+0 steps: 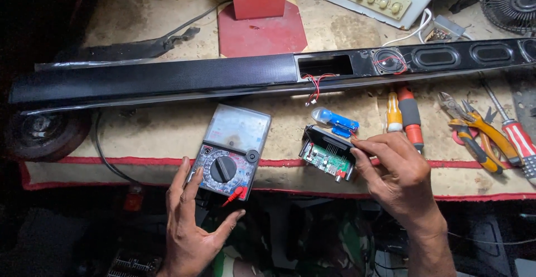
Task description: Inspecting and connecting a circuit board within a soundbar housing, using a multimeter for testing.
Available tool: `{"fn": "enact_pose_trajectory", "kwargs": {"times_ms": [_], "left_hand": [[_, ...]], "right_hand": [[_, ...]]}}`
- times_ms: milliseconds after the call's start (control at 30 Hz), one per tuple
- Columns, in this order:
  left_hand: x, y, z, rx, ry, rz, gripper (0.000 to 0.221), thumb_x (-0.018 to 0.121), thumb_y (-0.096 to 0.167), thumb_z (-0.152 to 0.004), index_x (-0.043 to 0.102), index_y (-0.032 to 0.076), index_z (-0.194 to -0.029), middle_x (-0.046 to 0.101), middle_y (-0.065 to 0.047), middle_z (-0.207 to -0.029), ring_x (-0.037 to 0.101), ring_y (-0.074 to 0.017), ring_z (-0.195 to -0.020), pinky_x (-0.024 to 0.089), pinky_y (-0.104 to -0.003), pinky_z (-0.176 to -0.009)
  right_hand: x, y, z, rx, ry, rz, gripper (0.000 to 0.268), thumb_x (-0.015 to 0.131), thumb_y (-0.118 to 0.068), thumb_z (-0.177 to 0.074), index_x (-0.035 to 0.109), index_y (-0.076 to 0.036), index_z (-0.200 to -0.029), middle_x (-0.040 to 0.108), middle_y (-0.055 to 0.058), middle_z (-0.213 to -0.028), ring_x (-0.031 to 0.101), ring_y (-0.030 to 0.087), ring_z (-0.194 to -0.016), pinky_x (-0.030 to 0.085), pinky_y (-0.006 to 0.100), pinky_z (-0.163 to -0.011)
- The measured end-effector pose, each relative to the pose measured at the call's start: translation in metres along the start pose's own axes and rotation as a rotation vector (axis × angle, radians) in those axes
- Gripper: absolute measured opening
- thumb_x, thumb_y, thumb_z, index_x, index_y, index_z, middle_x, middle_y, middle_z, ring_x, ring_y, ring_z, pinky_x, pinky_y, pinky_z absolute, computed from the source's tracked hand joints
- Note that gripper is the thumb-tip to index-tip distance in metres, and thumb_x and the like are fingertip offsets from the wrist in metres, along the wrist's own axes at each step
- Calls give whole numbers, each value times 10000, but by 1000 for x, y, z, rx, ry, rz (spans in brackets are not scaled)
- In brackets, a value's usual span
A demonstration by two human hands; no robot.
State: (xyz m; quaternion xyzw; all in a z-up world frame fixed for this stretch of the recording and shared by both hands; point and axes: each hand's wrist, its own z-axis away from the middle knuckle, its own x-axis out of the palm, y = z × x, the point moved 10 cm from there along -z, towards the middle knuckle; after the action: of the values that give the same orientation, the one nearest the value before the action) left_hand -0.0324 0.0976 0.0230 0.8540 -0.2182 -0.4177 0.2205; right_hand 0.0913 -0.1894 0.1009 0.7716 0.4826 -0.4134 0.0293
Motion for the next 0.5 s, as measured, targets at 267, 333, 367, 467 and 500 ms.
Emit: {"fn": "enact_pose_trajectory", "kwargs": {"times_ms": [267,333,367,467,500], "left_hand": [[-12,11,10,7,136,-14,974,921,351,-701,397,159,-1499,347,-290,-1646,435,-474,-1485,471,-560,-1179],[-12,19,19,85,203,-62,907,905,395,-738,415,165,-1466,369,-320,-1616,456,-475,-1471,450,-560,-1207],[-15,27,25,168,266,-112,844,890,438,-775,433,171,-1433,391,-350,-1586,476,-476,-1457,428,-560,-1236],[-13,26,23,130,262,-128,874,920,418,-749,425,123,-1406,400,-378,-1564,493,-481,-1436,451,-530,-1179],[-14,24,22,126,266,-133,874,920,418,-749,425,123,-1406,400,-378,-1564,493,-481,-1436,451,-530,-1179]], "right_hand": [[-4,-15,42,7,274,291,151,836,20,-927,755,26,-1055,698,154,-946,667,239,-773,580,363,-723],[5,-20,51,-30,336,329,128,838,11,-932,760,13,-1033,689,139,-913,648,225,-734,567,347,-666],[8,-25,57,-62,401,368,106,840,3,-936,764,0,-1010,680,125,-880,628,211,-696,555,331,-608],[16,-30,61,-12,399,357,154,848,15,-934,750,-5,-1051,692,135,-928,652,233,-727,552,343,-635],[16,-33,59,-17,399,351,154,848,15,-934,750,-5,-1051,692,135,-928,652,233,-727,552,343,-635]]}}
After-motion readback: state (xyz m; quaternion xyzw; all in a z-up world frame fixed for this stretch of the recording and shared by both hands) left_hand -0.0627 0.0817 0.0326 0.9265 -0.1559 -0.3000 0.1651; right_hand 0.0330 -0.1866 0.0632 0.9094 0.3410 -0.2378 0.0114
